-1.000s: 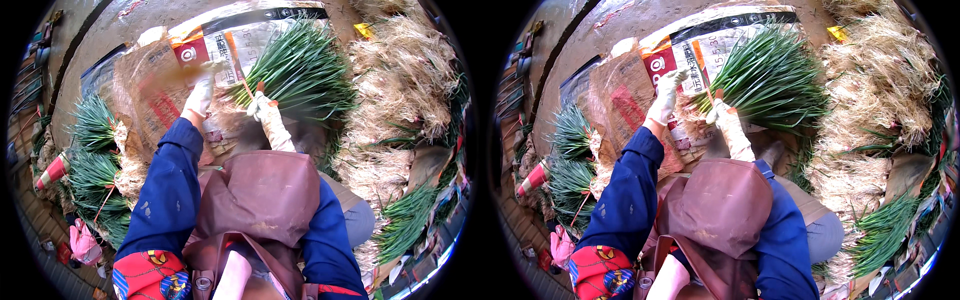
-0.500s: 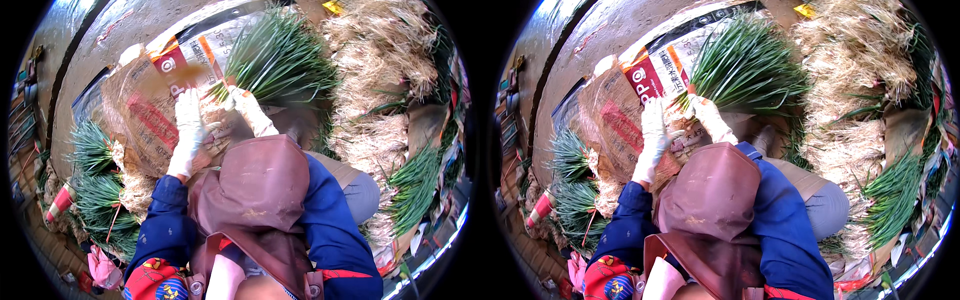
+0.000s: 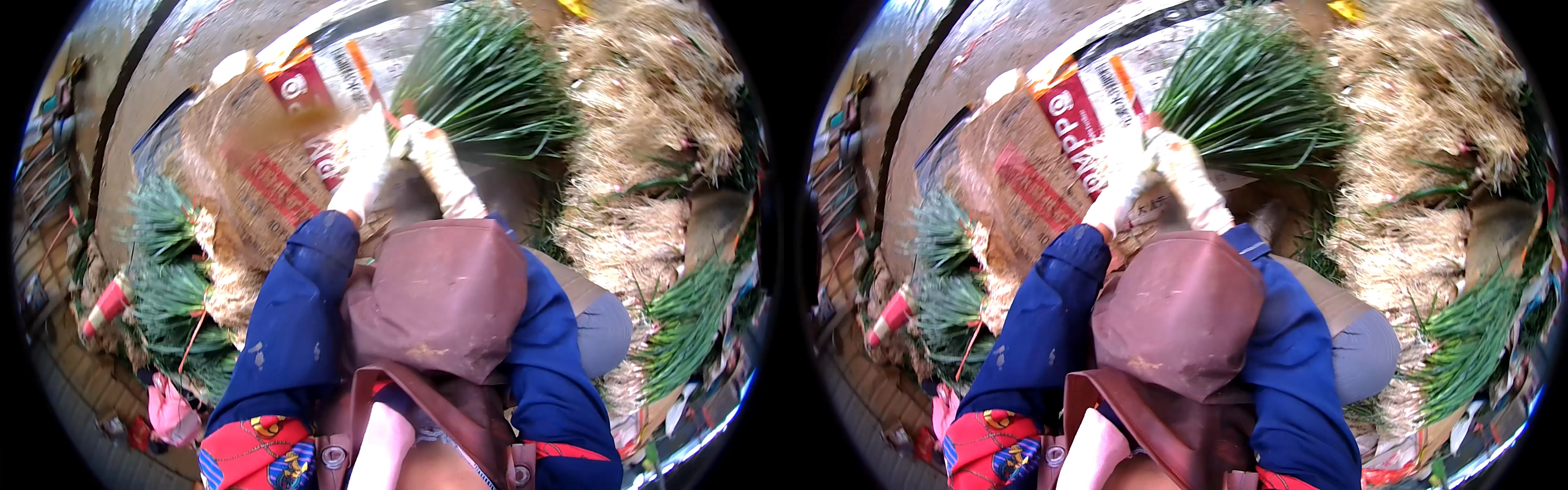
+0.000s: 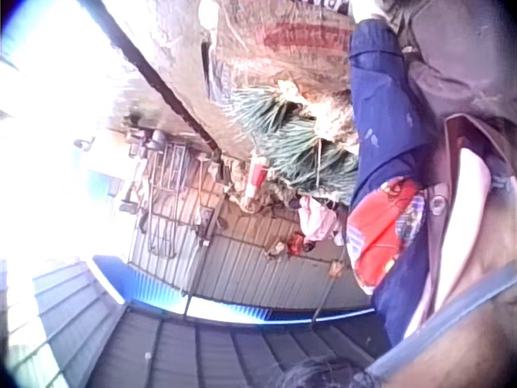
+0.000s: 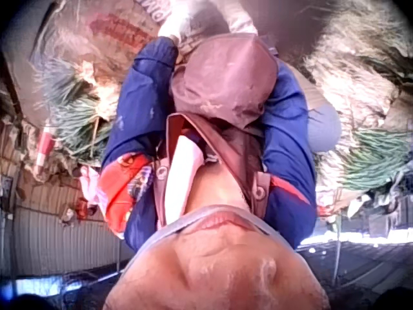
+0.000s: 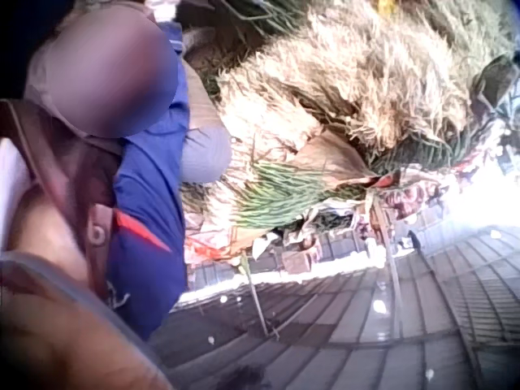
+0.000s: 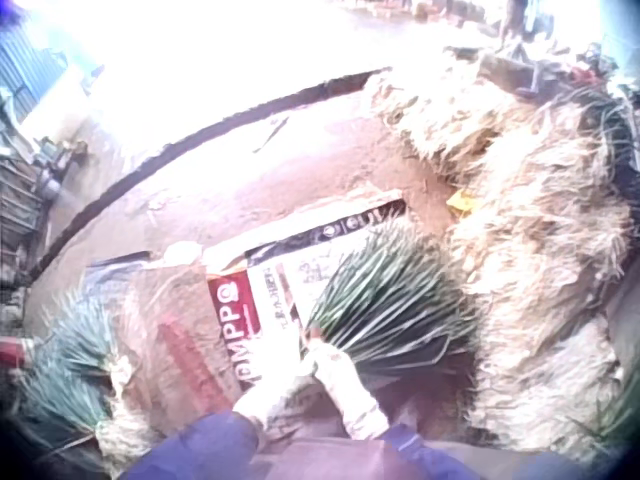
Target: The person bundles chives by hand, ties them with a red string, and then clears the workspace before gathering more chives from a large pile to continue cleaning and bundling.
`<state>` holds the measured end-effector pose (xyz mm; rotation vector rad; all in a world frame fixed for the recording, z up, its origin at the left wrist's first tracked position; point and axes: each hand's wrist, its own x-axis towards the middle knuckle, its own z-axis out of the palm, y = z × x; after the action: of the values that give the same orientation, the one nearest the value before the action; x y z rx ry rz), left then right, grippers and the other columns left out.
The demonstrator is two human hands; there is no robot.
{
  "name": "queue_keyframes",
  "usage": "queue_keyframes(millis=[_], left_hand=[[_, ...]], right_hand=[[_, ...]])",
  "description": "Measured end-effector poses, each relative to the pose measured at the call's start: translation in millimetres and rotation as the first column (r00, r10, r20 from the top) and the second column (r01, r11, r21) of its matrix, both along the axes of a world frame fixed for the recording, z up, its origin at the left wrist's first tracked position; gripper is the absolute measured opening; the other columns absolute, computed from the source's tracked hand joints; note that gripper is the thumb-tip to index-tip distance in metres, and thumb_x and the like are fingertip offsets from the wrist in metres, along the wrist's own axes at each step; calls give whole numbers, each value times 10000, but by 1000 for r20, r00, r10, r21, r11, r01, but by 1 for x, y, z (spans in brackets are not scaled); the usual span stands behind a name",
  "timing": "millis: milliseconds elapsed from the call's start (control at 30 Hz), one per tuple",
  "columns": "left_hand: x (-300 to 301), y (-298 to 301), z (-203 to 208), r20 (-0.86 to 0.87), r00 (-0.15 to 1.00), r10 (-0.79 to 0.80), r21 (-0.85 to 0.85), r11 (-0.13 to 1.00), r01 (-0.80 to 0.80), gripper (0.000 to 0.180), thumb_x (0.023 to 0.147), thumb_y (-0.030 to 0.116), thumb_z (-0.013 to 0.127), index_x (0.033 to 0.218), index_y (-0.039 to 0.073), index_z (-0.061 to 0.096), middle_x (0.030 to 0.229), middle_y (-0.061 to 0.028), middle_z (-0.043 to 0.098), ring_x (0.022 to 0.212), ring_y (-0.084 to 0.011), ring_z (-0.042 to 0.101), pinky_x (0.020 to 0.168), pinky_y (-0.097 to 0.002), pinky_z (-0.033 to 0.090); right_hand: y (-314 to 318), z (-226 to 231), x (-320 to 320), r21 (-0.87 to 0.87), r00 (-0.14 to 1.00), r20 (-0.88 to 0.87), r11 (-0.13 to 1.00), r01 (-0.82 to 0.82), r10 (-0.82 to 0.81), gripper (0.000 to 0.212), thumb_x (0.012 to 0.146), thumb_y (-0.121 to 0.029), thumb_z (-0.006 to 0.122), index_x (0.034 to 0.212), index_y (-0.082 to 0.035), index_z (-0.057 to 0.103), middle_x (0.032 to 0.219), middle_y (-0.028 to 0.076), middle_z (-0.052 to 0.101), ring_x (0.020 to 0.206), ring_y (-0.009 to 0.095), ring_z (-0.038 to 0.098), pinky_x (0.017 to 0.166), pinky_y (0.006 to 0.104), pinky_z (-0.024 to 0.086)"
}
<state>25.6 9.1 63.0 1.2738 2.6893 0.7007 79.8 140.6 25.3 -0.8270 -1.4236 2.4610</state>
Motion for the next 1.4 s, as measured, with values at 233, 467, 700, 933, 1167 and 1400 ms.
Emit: queue_keyframes(millis=[233, 467, 700, 933, 1167, 1400], left_hand=[[-40, 15, 13, 47, 996, -72, 261, 964, 57, 168, 716, 141, 682, 853, 49, 647, 705, -71, 562, 672, -235, 566, 625, -326, 459], [-29, -11, -24, 89, 991, -99, 131, 988, 87, 176, 666, 177, 713, 824, 119, 664, 781, -78, 604, 793, -273, 571, 692, -391, 449], [9, -6, -11, 69, 996, -51, -194, 979, 63, 330, 658, 304, 715, 876, 76, 617, 831, -107, 585, 844, -279, 557, 740, -397, 428], [8, 0, -28, 164, 978, 129, -322, 944, -71, 231, 687, 261, 704, 818, 77, 653, 732, -115, 626, 723, -264, 619, 668, -374, 478], [-2, -16, -35, 452, 813, 367, -100, 927, -362, 243, 724, 193, 712, 934, 91, 643, 737, -76, 633, 704, -234, 627, 674, -350, 487], [30, -37, -26, 290, 915, 282, 66, 947, -313, 421, 700, 105, 732, 1096, 100, 589, 976, -121, 603, 872, -277, 608, 779, -334, 485]], right_hand=[[29, -5, 6, -87, 987, 153, 996, -35, 48, 447, 959, -329, 425, 654, -54, 604, 495, -29, 476, 389, 55, 317, 391, 217, 247], [29, 5, 7, -56, 980, 195, 998, -39, 49, 440, 958, -333, 430, 654, -60, 591, 476, -32, 450, 376, 55, 314, 379, 218, 229], [24, 10, 3, -40, 972, 229, 998, -54, 61, 467, 946, -358, 448, 611, -62, 582, 442, -40, 402, 364, 63, 296, 379, 231, 220], [17, 10, -1, -63, 979, 203, 998, 0, 13, 465, 945, -366, 449, 621, -59, 580, 438, -41, 390, 361, 65, 289, 379, 232, 218], [18, -2, -6, -76, 987, 153, 996, -47, 58, 458, 947, -364, 444, 622, -70, 577, 443, -39, 402, 351, 62, 305, 370, 234, 237], [18, -3, -5, -132, 985, 173, 991, 15, 9, 428, 945, -361, 451, 636, -85, 560, 446, -34, 414, 340, 62, 307, 355, 230, 232]])
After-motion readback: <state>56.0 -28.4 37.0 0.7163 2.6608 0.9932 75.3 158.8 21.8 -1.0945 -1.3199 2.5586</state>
